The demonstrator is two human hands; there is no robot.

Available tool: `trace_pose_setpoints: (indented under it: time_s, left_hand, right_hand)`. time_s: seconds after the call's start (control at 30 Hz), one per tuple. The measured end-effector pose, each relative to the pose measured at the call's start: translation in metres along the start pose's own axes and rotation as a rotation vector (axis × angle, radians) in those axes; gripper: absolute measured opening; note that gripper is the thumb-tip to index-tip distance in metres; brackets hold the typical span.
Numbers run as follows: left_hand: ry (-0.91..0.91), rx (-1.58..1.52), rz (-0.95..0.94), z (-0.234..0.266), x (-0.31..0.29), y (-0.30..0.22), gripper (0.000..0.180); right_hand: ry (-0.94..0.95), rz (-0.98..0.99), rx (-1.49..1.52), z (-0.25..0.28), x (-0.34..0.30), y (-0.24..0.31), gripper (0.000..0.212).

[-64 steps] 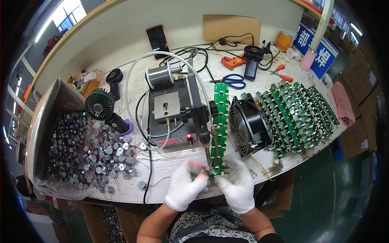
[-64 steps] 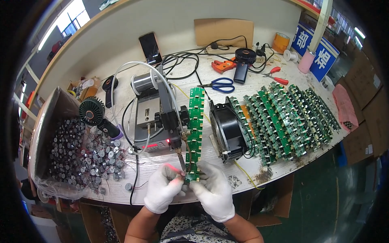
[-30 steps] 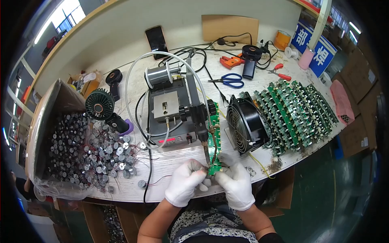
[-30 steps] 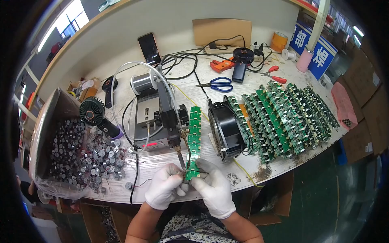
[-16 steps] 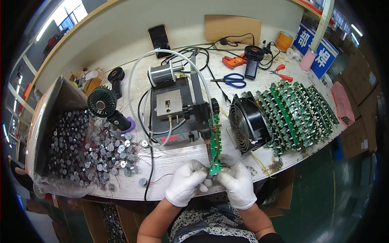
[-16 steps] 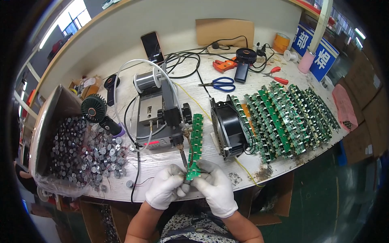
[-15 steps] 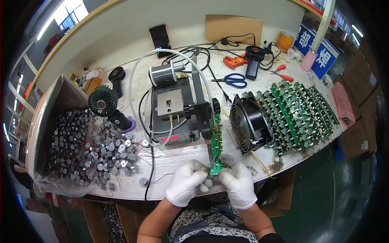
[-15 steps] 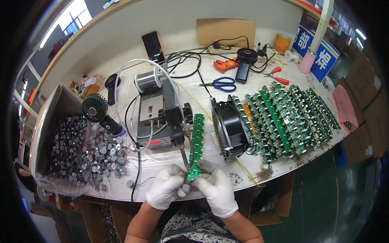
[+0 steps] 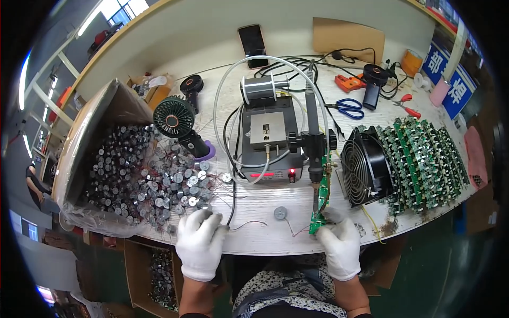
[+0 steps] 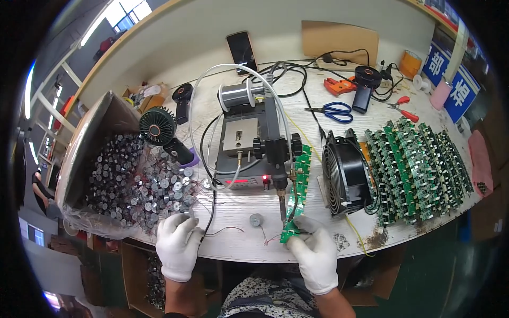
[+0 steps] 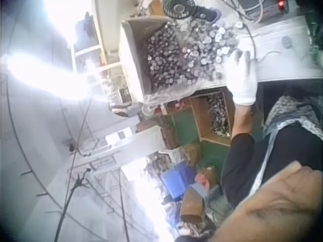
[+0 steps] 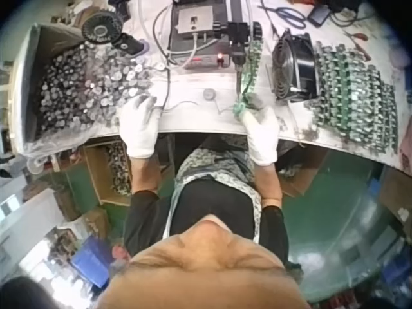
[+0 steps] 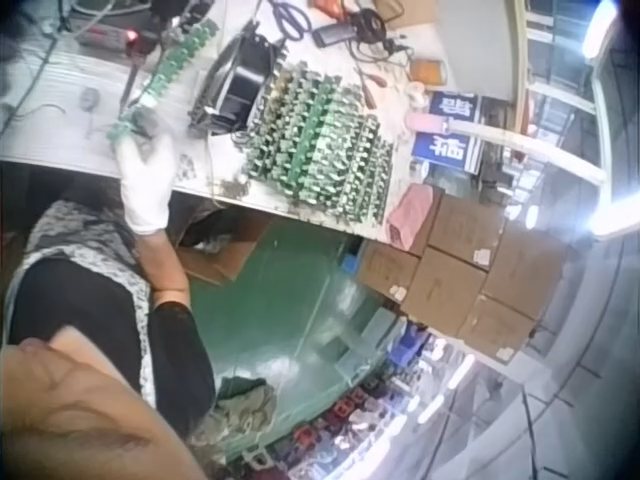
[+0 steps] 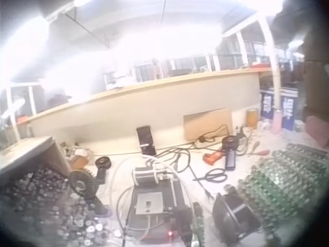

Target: The person assembles small vibrating motors onto a printed circuit board by hand at a manual workstation.

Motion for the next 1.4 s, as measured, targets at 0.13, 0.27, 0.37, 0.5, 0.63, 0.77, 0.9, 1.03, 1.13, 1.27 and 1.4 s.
trace_pose_setpoints:
  time_s: [0.13,0.27,0.37,0.5,0.63,0.77,0.9,1.03,1.13,1.27,1.4]
  left_hand:
    - [0.369,-0.104,0.099,-0.017,-0.006,0.016,0.026]
    - [0.297,-0.228,0.106,-0.030,-0.009,0.012,0.027]
    - [0.064,-0.368,-0.022,-0.032,-0.007,-0.009,0.023]
    - [0.102,-0.456,-0.149,-0.042,-0.001,-0.039,0.024]
    - [0.157,-0.421,-0.232,-0.049,0.001,-0.061,0.025]
    - [0.183,-0.322,-0.324,-0.054,0.001,-0.066,0.025]
    - [0.205,-0.200,-0.359,-0.053,0.003,-0.065,0.026]
    - [0.089,-0.045,-0.239,-0.056,0.007,-0.053,0.028]
    - [0.034,-0.146,-0.264,-0.051,0.010,-0.066,0.032]
    - [0.204,-0.489,-0.459,-0.045,0.015,-0.083,0.031]
    - [0.307,-0.571,-0.450,-0.051,0.018,-0.088,0.024]
  right_hand:
    - [-0.016,-0.005,-0.027,0.005,-0.003,-0.005,0.035]
    - [0.076,0.148,-0.534,0.006,-0.005,0.002,0.021]
    - [0.115,0.248,-0.715,0.003,-0.005,0.011,0.018]
    - [0.164,0.248,-0.854,-0.003,-0.007,0.016,0.020]
    - [0.240,0.160,-0.817,0.001,-0.006,0.011,0.023]
    - [0.173,0.237,-0.756,0.000,-0.005,0.012,0.016]
    - [0.132,0.192,-0.715,-0.001,-0.006,0.013,0.013]
    - [0.130,0.199,-0.738,-0.003,-0.005,0.014,0.011]
    - [0.142,0.272,-0.813,-0.002,-0.005,0.012,0.012]
    - [0.135,0.289,-0.784,-0.003,-0.005,0.011,0.012]
    - [0.133,0.274,-0.753,0.000,-0.007,0.011,0.013]
Point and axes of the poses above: each hand's wrist, its own x-axis towards the middle knuckle, its own z-axis out of the back of the hand, y = z × x, the point moved 4 cm from there along x, towards the middle knuckle, and after that the axes turned 13 degrees about y, right-handed, at the moved point
